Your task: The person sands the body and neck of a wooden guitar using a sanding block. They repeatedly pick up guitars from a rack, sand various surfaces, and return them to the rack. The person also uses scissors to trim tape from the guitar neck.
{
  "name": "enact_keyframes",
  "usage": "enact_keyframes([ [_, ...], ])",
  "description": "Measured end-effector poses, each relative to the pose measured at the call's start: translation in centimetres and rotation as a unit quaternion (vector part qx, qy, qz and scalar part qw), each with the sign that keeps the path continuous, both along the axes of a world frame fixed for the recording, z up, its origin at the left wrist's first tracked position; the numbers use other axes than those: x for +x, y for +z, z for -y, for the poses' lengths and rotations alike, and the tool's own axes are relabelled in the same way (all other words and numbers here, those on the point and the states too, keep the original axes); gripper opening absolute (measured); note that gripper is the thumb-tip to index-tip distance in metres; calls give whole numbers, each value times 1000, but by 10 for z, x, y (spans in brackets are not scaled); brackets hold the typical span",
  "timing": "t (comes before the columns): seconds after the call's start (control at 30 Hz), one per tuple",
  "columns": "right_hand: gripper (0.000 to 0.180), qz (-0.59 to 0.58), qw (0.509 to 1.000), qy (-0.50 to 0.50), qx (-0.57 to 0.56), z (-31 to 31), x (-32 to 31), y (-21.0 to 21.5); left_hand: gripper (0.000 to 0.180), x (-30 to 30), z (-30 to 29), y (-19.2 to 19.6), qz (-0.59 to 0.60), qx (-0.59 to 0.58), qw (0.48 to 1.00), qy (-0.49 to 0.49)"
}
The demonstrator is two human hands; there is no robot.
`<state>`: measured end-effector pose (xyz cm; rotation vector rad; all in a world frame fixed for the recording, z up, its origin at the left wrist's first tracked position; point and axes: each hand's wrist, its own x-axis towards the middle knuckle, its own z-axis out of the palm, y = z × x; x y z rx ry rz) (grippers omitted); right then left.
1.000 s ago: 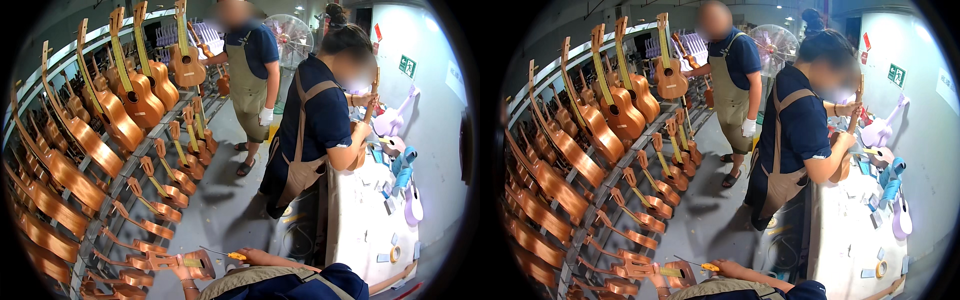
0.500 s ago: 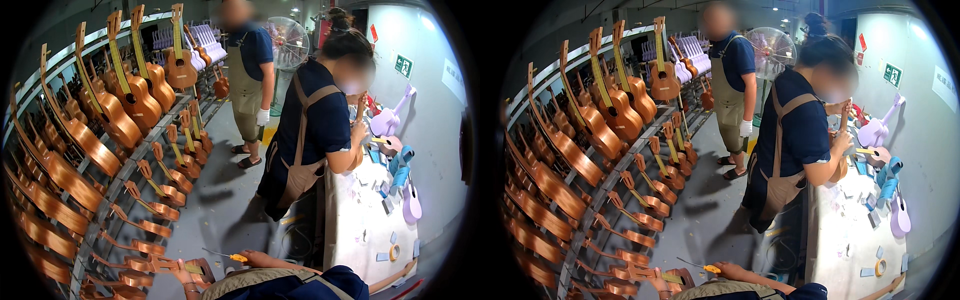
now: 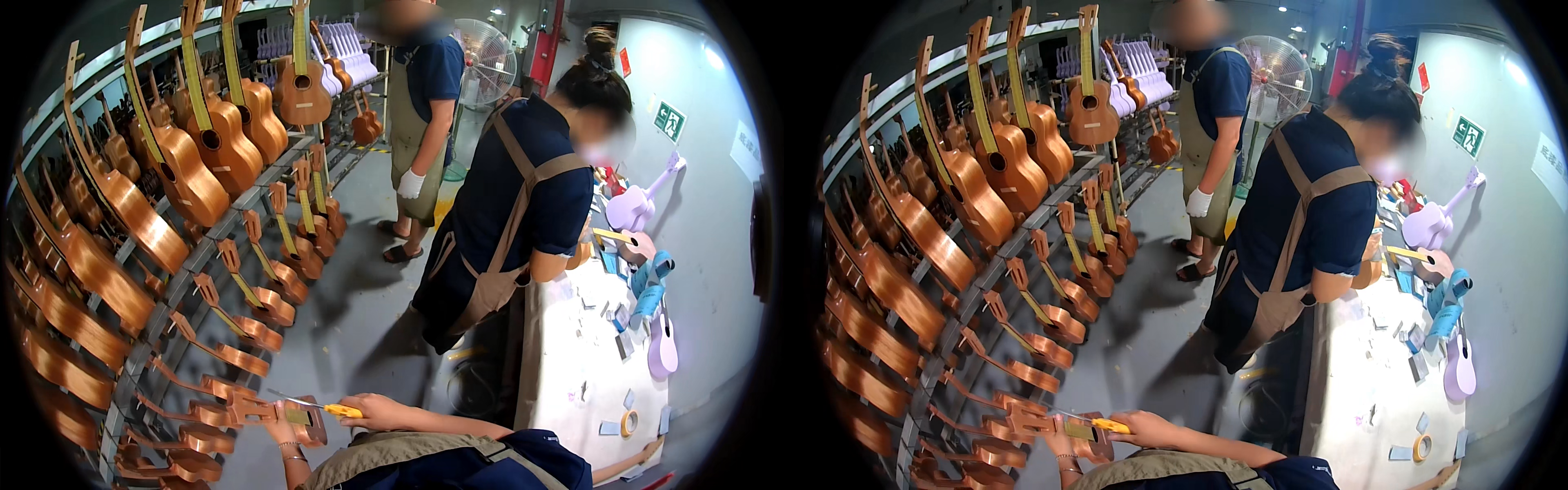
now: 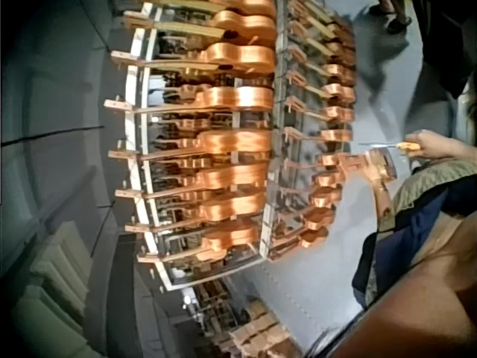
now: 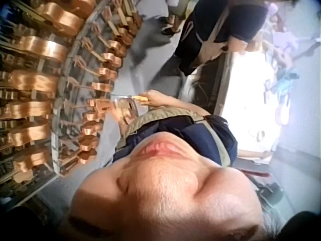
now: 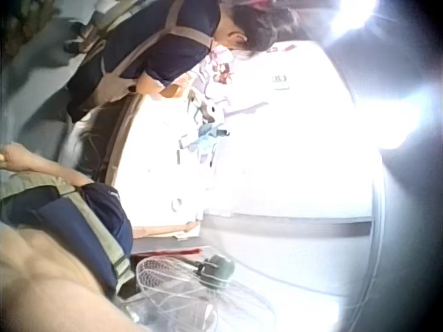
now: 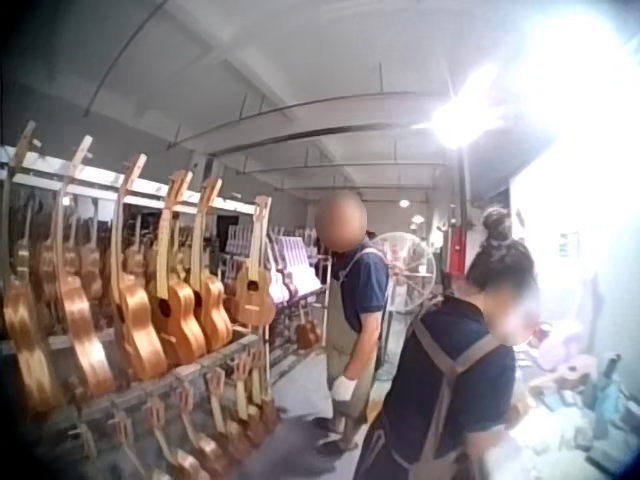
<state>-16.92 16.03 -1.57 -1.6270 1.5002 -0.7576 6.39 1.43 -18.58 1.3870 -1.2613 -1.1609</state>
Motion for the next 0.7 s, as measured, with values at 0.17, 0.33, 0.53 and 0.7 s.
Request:
enact_keyframes([
  [0.17,58,-40,979,64,190,-8,-7,-34,20,-11,10,29,-20,-23,998,50],
  [0.33,62,100,981,106,131,-4,-20,20,18,-4,16,45,-119,-43,991,50],
  [0.53,57,61,979,131,142,-3,-17,6,34,-17,5,97,-147,-24,987,62],
  [0.7,55,-35,981,-21,191,-2,-42,-20,22,-25,19,136,-215,-117,953,181],
])
